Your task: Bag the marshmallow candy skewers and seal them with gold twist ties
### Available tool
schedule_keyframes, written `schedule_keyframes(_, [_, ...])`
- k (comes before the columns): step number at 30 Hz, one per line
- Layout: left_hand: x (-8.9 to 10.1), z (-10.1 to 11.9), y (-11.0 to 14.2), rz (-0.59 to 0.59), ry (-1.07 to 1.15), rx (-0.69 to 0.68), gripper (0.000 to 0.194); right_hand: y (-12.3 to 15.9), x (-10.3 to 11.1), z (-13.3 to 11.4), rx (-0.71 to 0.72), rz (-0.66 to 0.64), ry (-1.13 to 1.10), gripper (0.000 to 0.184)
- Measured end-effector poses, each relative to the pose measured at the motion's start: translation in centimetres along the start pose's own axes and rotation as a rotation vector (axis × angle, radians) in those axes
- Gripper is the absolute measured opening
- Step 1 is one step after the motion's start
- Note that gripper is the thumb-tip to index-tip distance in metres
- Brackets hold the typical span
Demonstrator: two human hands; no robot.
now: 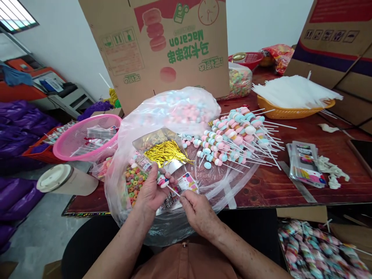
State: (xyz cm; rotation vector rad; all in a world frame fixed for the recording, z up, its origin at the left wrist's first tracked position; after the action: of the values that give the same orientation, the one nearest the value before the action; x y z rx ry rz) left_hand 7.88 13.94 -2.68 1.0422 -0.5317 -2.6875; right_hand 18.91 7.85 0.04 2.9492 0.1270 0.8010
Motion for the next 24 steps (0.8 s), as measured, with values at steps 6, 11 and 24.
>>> schedule_keyframes(6, [1.8, 1.6, -0.2, 0.181, -0.018, 0.043, 0.024, 0.7, 1.7, -0.9, 0.239, 0.222, 0.452, 0.028])
schedule_keyframes(11, [0.8, -1.7, 1.3, 0.1, -0.059, 0.065, 0.038, 1.4, -0.3, -2.1, 0.329, 0.224, 0.46, 0.029])
schedule_keyframes(24, [0.0, 0.8, -0.9, -0.055, 0.149, -0.043, 0.017, 0.0, -1.1, 0.7, -0.147, -0.209, -0.239, 0.032])
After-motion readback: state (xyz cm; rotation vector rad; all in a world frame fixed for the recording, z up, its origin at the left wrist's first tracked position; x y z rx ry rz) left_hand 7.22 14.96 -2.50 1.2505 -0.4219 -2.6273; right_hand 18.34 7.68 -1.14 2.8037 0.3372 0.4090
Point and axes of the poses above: each hand's wrist, its own y-axis away from the middle knuckle, its own x-axis out of the back of the hand, z = x × y, the point moved 10 cm from there along -y, towards the middle knuckle, and after that the axes turned 13 degrees about -x, right-handed, at the moved point
